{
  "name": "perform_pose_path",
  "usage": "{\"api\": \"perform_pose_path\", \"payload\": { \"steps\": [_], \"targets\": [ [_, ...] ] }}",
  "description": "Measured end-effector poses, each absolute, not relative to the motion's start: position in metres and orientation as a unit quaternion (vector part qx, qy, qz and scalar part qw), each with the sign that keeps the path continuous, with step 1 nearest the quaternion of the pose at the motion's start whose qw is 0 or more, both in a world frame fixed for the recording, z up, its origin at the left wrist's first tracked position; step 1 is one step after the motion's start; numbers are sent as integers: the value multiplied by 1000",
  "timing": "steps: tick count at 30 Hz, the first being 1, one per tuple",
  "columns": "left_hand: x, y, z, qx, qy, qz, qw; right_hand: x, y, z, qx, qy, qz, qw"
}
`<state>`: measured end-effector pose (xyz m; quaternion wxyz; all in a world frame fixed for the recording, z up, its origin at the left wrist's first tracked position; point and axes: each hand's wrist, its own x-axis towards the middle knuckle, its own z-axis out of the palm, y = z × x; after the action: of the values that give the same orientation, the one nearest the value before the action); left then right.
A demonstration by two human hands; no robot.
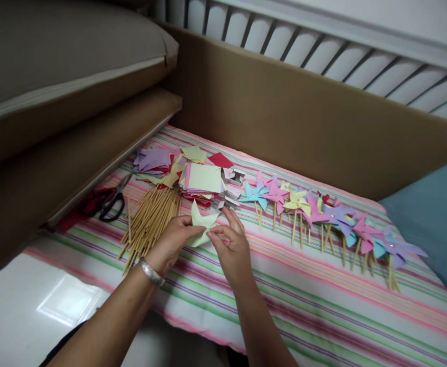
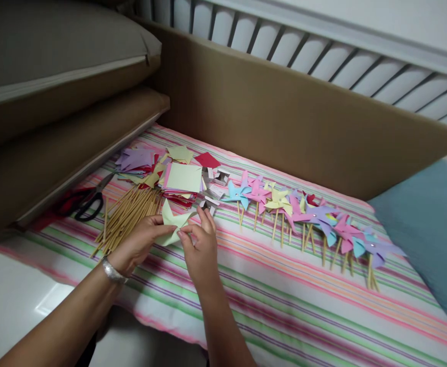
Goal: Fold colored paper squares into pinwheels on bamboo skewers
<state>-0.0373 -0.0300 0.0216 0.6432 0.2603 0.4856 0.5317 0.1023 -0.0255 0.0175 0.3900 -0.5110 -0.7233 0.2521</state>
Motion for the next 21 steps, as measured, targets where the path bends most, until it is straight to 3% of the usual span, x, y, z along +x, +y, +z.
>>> {"api": "perform_pose_path", "payload": {
  "steps": [21],
  "targets": [
    [-38,-32,23,289,453,511,671,99,-24,19,-551,-680,251,413]
  ]
}}
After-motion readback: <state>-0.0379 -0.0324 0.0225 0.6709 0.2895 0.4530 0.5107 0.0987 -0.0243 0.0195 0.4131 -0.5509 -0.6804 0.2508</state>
